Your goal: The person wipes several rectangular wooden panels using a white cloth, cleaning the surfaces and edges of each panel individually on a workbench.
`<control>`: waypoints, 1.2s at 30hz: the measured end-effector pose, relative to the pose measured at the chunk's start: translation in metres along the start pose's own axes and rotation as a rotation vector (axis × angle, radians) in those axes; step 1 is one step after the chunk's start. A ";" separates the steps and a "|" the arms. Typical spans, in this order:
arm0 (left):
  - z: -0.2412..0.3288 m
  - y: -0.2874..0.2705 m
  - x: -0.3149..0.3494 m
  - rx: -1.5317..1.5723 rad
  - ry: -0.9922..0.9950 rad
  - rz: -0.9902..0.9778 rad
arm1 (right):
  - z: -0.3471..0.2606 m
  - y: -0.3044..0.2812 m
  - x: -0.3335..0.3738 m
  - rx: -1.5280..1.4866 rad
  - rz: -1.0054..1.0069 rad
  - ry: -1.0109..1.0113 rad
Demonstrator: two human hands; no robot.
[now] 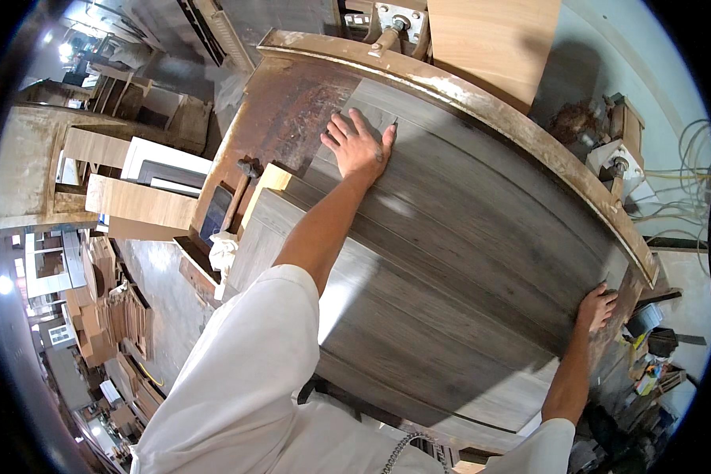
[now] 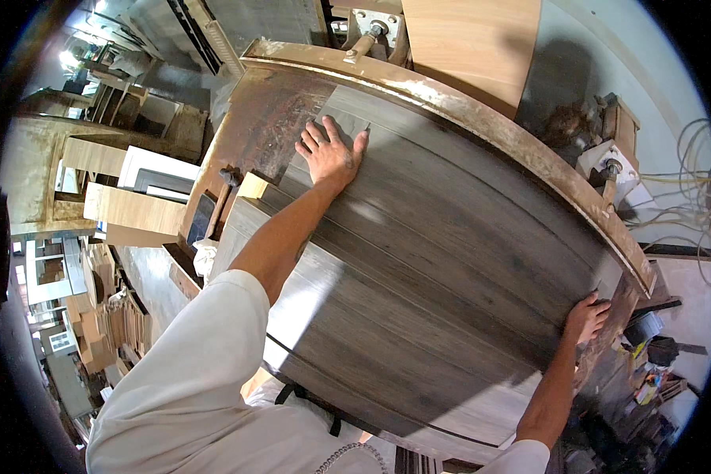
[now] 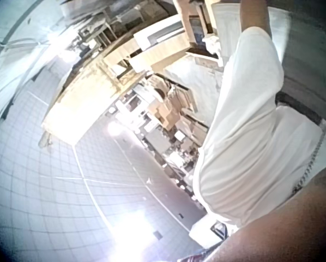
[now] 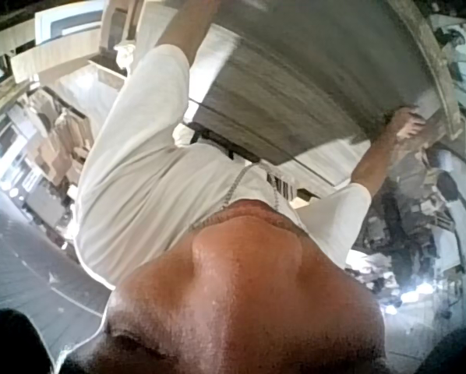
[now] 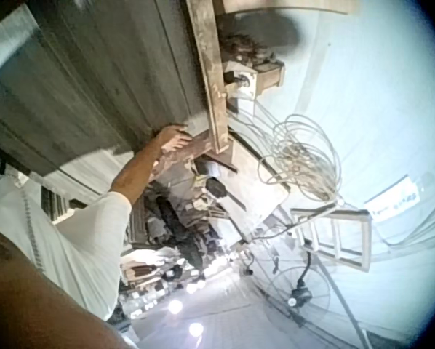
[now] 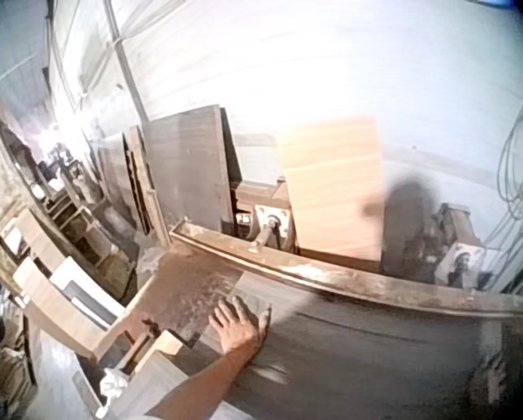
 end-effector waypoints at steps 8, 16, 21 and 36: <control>-0.007 -0.002 0.002 -0.015 0.007 0.006 | -0.002 0.002 0.005 -0.016 -0.007 -0.003; 0.017 -0.003 -0.005 -0.103 0.010 -0.008 | 0.019 0.008 0.001 -0.027 0.038 -0.017; 0.000 -0.008 0.001 -0.082 -0.031 -0.036 | -0.005 -0.008 0.003 0.078 0.180 -0.088; -0.004 0.004 -0.004 -0.208 -0.009 -0.032 | -0.010 -0.031 0.026 -0.175 -0.072 0.062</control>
Point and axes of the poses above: each hand's wrist, its own x-axis away from the middle knuckle, its own y-axis out of the palm, z = x × y, the point moved 7 cm from there along -x, towards the middle knuckle, and after that the axes turned 2 degrees about x, right-handed, at the moved point
